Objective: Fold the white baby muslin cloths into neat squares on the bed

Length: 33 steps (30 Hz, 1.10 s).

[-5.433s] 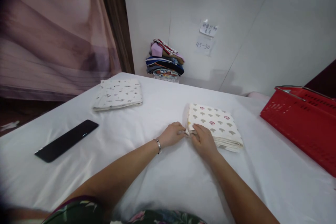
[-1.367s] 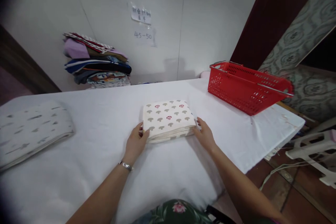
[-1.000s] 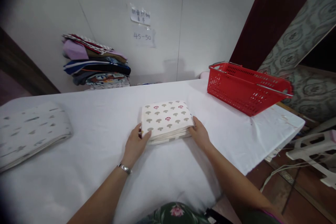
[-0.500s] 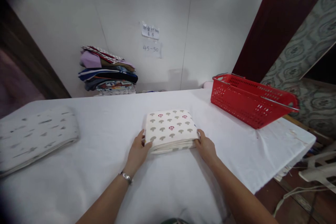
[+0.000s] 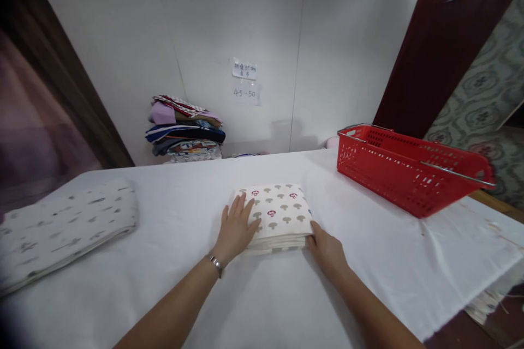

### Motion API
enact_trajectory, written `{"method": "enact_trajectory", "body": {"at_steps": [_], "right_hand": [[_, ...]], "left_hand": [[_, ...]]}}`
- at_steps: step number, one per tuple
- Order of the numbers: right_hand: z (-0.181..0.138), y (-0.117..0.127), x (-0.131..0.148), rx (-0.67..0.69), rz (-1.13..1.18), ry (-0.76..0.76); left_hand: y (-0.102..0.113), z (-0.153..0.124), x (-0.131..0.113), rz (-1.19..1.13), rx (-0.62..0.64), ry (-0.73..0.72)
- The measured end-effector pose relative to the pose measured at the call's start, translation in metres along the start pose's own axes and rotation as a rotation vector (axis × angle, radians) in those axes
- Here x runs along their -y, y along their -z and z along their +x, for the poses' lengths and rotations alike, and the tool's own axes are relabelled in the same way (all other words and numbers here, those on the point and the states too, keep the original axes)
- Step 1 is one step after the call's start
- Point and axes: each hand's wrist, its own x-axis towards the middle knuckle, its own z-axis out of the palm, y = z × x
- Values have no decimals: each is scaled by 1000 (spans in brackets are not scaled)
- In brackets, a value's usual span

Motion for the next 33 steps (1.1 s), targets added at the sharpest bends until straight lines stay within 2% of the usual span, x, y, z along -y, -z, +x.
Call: {"method": "enact_trajectory", "body": {"at_steps": [4, 9, 11, 13, 16, 19, 22, 26, 33], "right_hand": [[-3, -1, -10, 7, -56, 37], [-4, 13, -15, 93, -137, 87], [-2, 22, -14, 64, -174, 141], [1, 30, -13, -40, -164, 232], [4, 33, -9, -150, -60, 373], [8, 30, -1, -109, 7, 478], [14, 26, 4, -83, 8, 539], [22, 22, 1, -62, -7, 530], [26, 30, 2, -6, 65, 531]], "left_hand": [[-15, 1, 12, 41, 157, 19], [-19, -1, 23, 16, 175, 34], [-17, 0, 21, 6, 198, 50], [-14, 0, 17, 0, 199, 52], [-9, -5, 8, -6, 102, -46], [-4, -12, 0, -48, 10, -256], [-3, -14, -4, -86, 33, -388], [-5, -10, -2, -107, 137, -431], [1, -8, -7, -43, 193, -431]]}}
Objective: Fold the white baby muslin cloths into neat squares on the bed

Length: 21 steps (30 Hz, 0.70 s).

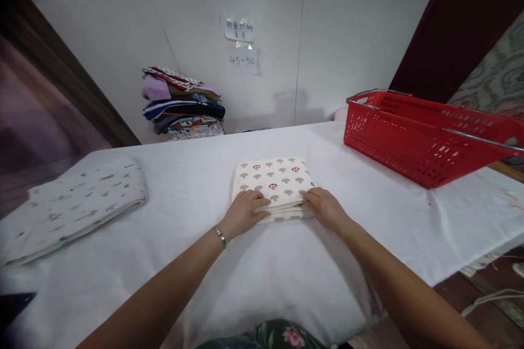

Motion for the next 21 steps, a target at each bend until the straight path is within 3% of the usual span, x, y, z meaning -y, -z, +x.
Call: {"method": "enact_trajectory", "body": {"at_steps": [10, 14, 21], "right_hand": [[6, 5, -2, 108, 216, -126], [5, 6, 0, 110, 201, -117], [-14, -12, -3, -52, -35, 174]], "left_hand": [[-6, 4, -4, 103, -59, 38], [-4, 4, -10, 224, -27, -48], [-8, -11, -4, 311, -14, -113]]}}
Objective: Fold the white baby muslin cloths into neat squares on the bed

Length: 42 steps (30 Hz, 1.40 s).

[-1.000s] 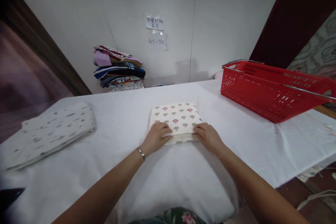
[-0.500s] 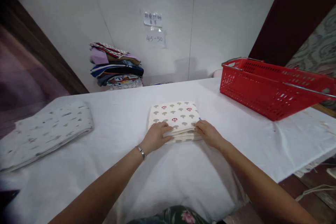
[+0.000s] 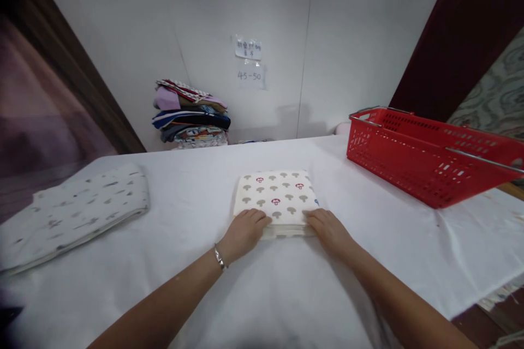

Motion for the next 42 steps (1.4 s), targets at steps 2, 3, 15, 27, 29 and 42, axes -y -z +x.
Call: {"method": "enact_trajectory", "body": {"at_steps": [2, 3, 15, 27, 29, 42], "right_hand": [[-5, -6, -1, -12, -61, 50], [-7, -8, -1, -7, -82, 61], [20, 28, 17, 110, 19, -41], [75, -39, 23, 397, -5, -134], [70, -42, 25, 400, -23, -135], [115, -20, -10, 326, 35, -353]], "left_hand": [[-6, -6, 1, -4, -21, -14], [-8, -8, 2, -6, -34, -21], [-14, -20, -5, -15, -178, -62], [6, -21, -3, -207, -72, 45], [15, -9, 1, -280, -25, 149], [-27, 25, 36, -146, 132, 518]]}}
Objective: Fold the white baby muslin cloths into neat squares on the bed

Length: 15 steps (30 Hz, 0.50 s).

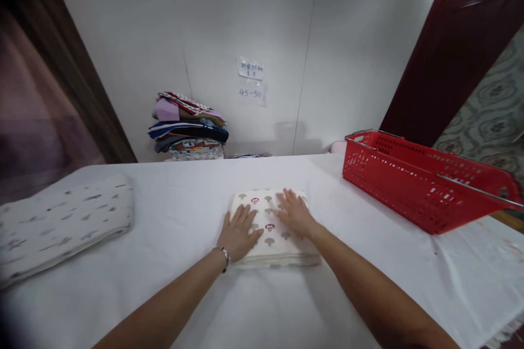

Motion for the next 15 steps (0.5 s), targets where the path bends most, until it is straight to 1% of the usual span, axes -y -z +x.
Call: {"method": "enact_trajectory", "body": {"at_steps": [1, 2, 4, 5, 7, 10, 13, 14, 15], "right_hand": [[8, -1, -6, -47, -38, -67], [14, -4, -11, -57, -67, -132], [22, -14, -21, -44, -93, -218], [23, -20, -25, -37, -95, -233], [22, -27, -29, -52, -94, -225], [20, -29, -30, -54, -91, -215], [21, -26, -28, -46, -100, -212], [22, -25, -27, -50, -104, -210], [22, -25, -26, -57, -108, -207]], "left_hand": [[1, -1, 0, 0, 1, 5], [1, -1, 0, 0, -4, 8], [2, -2, 0, -2, -14, 5], [1, -3, 0, -4, -15, 2], [1, -4, 1, -4, -11, 5], [6, 0, 1, -7, 23, 26], [24, 15, -4, -24, 168, 67], [31, 22, -6, -21, 192, 77], [37, 30, -8, -10, 178, 73]]}}
